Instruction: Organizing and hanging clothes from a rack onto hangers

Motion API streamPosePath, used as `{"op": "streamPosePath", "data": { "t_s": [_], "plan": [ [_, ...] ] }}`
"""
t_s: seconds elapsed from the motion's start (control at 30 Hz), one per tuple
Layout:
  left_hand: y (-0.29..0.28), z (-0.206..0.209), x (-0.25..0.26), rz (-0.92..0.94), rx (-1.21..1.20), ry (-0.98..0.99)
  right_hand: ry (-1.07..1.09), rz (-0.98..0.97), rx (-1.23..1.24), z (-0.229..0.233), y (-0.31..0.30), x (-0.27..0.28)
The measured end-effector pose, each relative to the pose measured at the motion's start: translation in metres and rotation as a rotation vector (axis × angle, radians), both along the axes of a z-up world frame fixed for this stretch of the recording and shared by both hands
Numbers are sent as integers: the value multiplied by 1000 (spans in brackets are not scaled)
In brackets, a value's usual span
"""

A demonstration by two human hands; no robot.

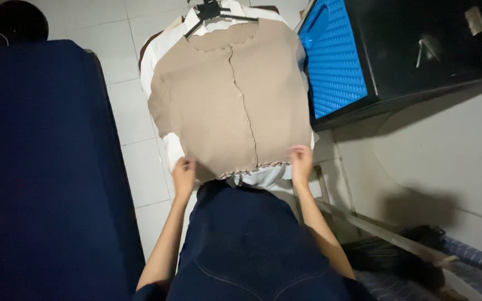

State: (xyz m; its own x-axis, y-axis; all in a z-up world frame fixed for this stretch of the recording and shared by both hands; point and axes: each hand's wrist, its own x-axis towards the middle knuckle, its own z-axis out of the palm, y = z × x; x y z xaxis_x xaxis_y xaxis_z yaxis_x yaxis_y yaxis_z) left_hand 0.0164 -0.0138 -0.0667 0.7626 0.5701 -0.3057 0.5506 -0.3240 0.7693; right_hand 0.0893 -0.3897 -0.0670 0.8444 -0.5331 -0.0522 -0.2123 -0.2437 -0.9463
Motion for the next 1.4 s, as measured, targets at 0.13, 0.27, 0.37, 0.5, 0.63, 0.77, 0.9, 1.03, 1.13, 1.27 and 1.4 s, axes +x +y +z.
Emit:
{"op": "streamPosePath", "data": {
  "t_s": [0.13, 0.27, 0.37, 0.5, 0.63, 0.77, 0.9, 1.03, 1.13, 1.27, 1.4],
  "plan": [
    [-69, 35, 37, -516, -229, -29, 294, 608, 68, 16, 60, -16],
    [-124, 18, 53, -829, -88, -56, 296, 581, 34, -17, 71, -22],
    [-135, 19, 53, -878, 17, -35, 285, 582, 46, -18, 71, -23],
    [-129, 17, 52, -951, 8, -64, 311, 540, 167, -12, 78, -33],
    [-125, 32, 59, -958, -78, -97, 312, 561, 283, -8, 73, -35],
    [-128, 30, 67, -1008, -122, -191, 335, 553, 326, -29, 69, -33],
    [-137, -1, 75, -997, -88, -136, 355, 596, 275, -20, 62, -29],
    [-132, -27, 77, -1050, -150, -132, 365, 623, 236, -27, 64, -33],
    [-128, -2, 82, -1116, -193, -147, 354, 605, 106, -37, 63, -24],
    [-112, 40, 96, -1033, -117, -192, 245, 483, -204, 0, 82, -10],
    [-103, 70, 109, -944, -14, -241, 103, 452, -301, 34, 102, 15]
  ]
}}
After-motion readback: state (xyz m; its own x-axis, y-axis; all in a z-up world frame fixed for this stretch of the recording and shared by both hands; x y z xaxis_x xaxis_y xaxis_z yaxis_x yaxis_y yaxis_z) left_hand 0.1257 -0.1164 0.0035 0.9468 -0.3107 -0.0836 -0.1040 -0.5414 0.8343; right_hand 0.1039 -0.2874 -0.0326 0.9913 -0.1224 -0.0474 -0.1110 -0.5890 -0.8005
